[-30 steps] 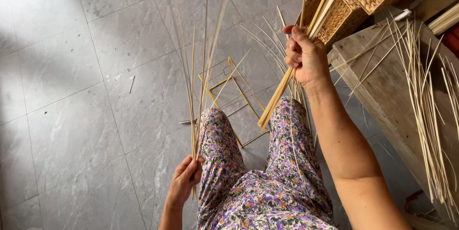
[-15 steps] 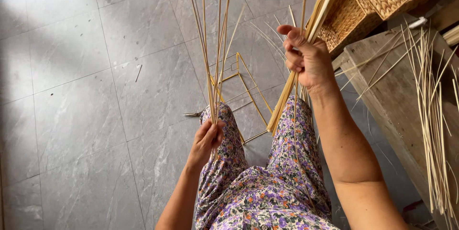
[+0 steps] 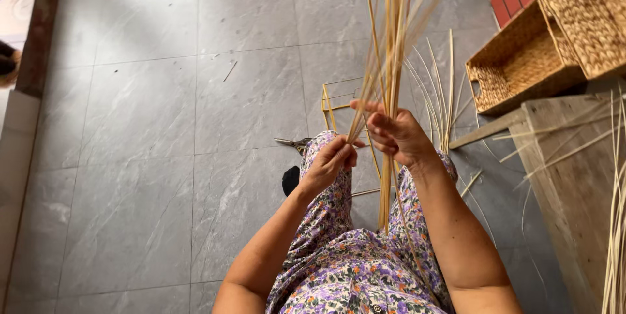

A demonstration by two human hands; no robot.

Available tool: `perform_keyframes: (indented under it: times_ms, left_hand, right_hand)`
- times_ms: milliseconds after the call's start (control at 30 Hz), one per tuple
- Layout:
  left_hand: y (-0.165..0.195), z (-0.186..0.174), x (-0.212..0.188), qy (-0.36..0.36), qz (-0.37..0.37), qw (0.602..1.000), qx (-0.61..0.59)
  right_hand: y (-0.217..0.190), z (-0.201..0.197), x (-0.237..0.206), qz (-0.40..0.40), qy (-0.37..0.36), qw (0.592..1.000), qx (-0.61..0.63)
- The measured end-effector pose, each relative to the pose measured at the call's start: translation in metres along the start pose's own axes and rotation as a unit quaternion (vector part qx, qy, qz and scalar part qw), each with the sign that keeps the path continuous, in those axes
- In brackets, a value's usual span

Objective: The person prepares thin bamboo strips by aligning and cutting them with scissors, then inserts them into a metal frame. They use a knife to sharpen strip ends and continue arranging the strips for weaving.

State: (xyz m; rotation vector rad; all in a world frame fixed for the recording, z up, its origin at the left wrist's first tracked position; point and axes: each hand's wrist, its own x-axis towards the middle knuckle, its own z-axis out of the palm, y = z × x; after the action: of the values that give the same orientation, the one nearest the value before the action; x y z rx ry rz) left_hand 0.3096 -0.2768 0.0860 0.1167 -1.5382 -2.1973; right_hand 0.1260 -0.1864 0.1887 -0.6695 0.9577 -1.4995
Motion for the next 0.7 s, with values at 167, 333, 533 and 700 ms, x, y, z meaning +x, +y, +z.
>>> perform_keyframes:
  times_ms: [167,333,533,700]
  left_hand:
    - [-0.008,-0.015,-0.009,-0.004,0.013,0.995,0.095]
    - [-0.019,-0.031,-0.017,0.013,0.016,0.982,0.19]
    - [-0.008,-0.034,-0.035,0.028,-0.044,0.951,0.305]
    - [0.06,-0.119,-0.062,0.185,0.061,0.905,0.377]
  right_hand:
    - [-0.003,0.007,0.002,-0.03,0.017,0.994,-0.108]
    - [0.01,0.02,0.006,-0.016,0.049,0.973,-0.223]
    - [0.021,0.03,0.004,-0.024,0.075,0.943,-0.324]
    - [0.02,0.025,-0.001,-0.014,0.121,0.941,-0.316]
